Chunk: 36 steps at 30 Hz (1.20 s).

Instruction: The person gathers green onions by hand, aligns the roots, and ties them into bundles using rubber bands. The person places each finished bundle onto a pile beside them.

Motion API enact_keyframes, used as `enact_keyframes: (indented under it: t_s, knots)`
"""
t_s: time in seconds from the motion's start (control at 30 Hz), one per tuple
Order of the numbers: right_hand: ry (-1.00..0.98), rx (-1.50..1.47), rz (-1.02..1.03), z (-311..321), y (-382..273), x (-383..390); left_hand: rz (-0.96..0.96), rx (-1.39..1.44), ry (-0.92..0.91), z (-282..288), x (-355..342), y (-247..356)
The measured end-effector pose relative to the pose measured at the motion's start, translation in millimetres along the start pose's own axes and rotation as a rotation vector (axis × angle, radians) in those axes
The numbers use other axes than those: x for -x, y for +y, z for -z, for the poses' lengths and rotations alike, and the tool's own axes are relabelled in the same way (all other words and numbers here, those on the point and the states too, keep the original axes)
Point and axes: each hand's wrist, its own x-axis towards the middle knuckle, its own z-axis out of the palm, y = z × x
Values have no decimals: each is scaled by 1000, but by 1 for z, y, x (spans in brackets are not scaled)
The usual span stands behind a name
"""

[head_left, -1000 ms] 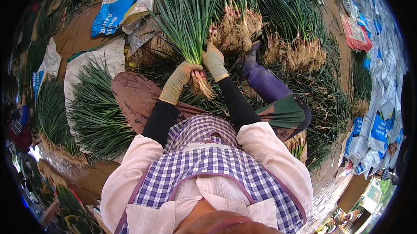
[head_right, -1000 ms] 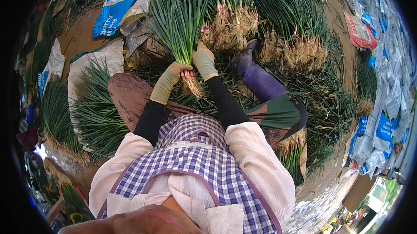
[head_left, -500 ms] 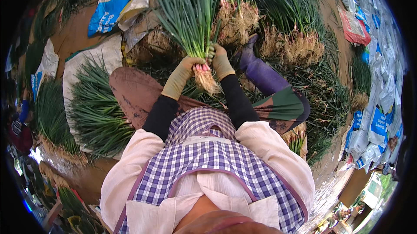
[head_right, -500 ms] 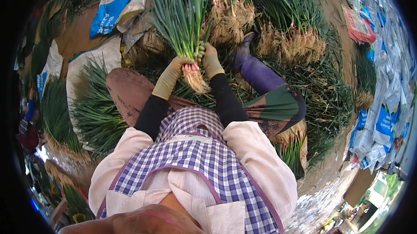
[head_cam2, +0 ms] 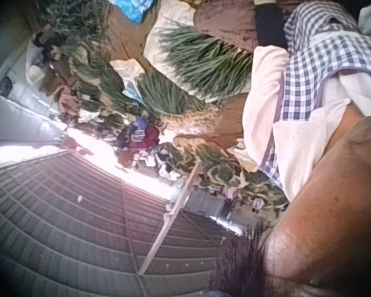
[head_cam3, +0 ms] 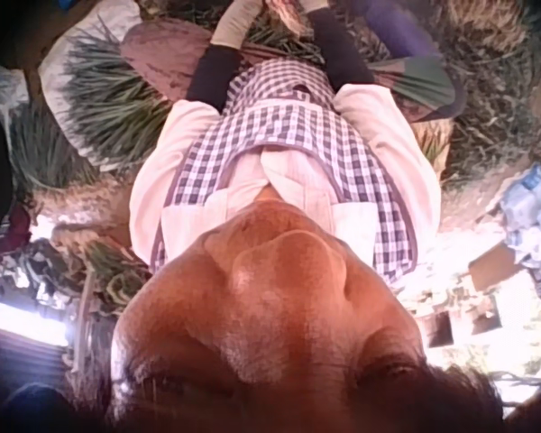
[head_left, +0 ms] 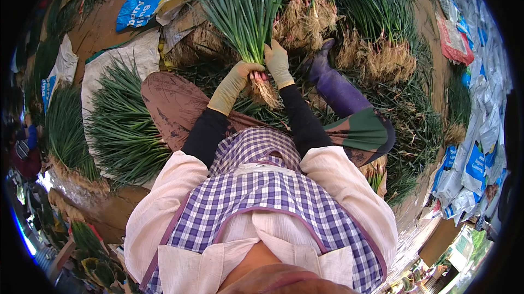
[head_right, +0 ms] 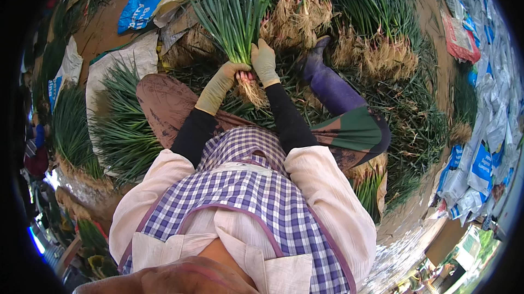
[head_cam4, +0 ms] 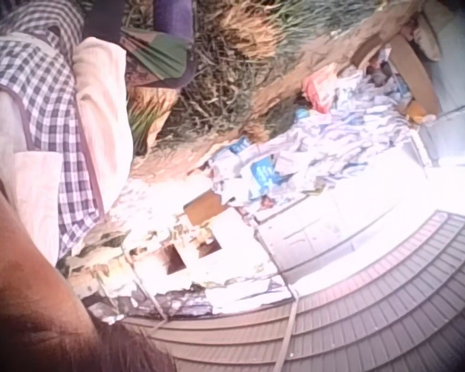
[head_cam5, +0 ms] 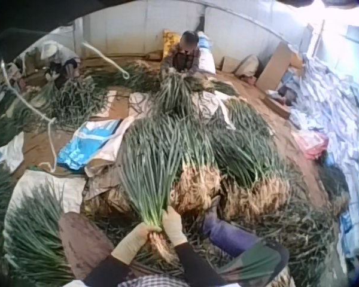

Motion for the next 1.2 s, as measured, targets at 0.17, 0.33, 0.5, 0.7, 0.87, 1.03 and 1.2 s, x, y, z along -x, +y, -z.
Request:
enact_keyframes:
  t_s: [0.17,0.33,0.5,0.7,0.87,1.03,1.2]
  knots:
    - [-190,-1080,-700,17,-15,4,-138,185,-138,-19,7,8]
    - [-250,-1188,-650,27,-36,14,-129,160,-299,-20,19,4]
    - [-1101,-663,-174,57,75,14,-156,228,-554,-34,22,26]
    - [-364,387,147,154,1,-50,-275,471,-486,-23,34,54]
    - [-43,482,-80,142,55,-139,-241,818,-561,-21,6,35]
    - [-165,441,39,109,-41,-43,-318,537,-228,-3,13,40]
    - [-451,407,424,63,-6,38,-145,419,-123,-14,0,26]
